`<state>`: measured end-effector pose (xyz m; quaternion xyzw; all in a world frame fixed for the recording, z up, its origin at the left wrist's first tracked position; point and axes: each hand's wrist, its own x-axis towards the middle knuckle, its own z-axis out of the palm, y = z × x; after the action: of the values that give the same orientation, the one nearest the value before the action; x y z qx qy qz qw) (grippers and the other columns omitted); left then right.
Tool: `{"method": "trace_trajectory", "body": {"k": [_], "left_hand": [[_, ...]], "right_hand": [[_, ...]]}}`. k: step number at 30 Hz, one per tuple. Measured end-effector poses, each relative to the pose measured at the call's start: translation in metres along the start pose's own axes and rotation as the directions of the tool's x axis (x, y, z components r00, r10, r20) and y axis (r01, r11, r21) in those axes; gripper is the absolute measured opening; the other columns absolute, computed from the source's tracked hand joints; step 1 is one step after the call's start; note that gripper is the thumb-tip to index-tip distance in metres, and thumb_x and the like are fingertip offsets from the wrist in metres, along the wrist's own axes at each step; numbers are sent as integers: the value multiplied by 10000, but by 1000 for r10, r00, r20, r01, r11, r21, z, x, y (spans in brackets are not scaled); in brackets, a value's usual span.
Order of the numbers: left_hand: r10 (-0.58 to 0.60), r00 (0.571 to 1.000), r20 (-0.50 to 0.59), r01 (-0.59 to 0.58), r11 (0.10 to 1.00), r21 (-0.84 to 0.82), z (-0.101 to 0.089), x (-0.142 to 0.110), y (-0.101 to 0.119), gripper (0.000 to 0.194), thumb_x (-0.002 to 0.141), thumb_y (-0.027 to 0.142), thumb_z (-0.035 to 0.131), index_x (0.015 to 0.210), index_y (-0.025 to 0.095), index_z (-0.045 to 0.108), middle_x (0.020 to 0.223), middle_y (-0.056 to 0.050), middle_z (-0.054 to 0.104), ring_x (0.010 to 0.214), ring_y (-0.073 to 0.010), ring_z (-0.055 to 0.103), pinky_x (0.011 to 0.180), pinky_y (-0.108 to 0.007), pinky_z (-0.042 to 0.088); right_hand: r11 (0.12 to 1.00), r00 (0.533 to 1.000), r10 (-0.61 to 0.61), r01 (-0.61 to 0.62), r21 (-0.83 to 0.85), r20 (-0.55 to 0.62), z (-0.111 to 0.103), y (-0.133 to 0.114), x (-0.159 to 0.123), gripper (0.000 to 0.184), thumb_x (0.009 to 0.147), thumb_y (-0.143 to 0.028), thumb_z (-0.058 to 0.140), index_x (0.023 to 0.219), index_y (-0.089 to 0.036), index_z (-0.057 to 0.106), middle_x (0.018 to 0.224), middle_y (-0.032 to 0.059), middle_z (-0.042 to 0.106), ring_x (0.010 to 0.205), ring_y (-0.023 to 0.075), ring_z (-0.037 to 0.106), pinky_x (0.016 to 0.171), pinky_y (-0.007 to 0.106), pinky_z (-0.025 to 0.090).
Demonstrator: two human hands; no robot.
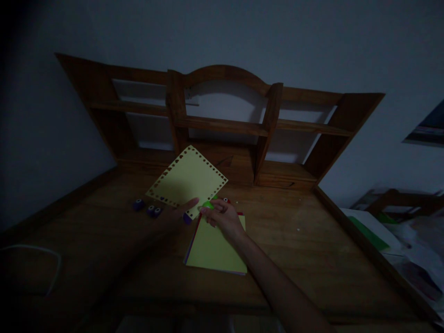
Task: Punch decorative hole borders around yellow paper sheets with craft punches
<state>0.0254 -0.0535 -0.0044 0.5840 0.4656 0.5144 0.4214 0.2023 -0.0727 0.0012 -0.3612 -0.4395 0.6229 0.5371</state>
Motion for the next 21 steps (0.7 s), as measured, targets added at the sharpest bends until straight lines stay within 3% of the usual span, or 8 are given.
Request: {"method": "trace_trajectory", "body": {"k": [4,12,16,18,21], "left_hand": [[-2,1000,-6,1,999,-35,1,0,4,570,718,420,705,1233,214,575,1228,-77,635,1323,-238,406,1148,-376,229],[-48,998,-50,35,975,-221,0,2,10,425,716,401,714,1088,211,635,1086,-67,691,1170,-238,550,1043,-357,370],[-143,987,-75,115,948,-296,-6,12,3,316,721,445,683,852,159,664,805,-62,703,855,-228,654,816,-326,493],[-207,976,-75,165,913,-374,-10,17,0,309,711,455,671,785,157,640,706,-40,667,678,-194,632,672,-303,504],[-226,969,-101,149,858,-492,-15,24,-2,264,688,417,666,773,177,600,629,-2,614,572,-161,586,574,-274,485]], "right_hand": [[1000,1000,8,-8,-3,10,0,0,0,354,543,-267,859,789,-155,631,585,-29,638,395,53,467,356,181,282],[1000,999,22,-22,-1,41,-3,5,1,312,614,-319,826,817,-152,659,547,-40,608,357,45,421,350,191,249],[998,999,31,-33,46,44,-6,3,1,237,705,-345,767,769,-138,669,554,-26,605,374,35,393,357,186,249],[994,998,39,-44,103,47,-7,1,1,240,743,-367,734,758,-138,662,584,-10,627,383,34,385,351,180,244],[967,995,88,-99,234,56,-10,-4,3,256,783,-400,691,794,-149,645,665,18,676,394,35,409,348,161,280]]}}
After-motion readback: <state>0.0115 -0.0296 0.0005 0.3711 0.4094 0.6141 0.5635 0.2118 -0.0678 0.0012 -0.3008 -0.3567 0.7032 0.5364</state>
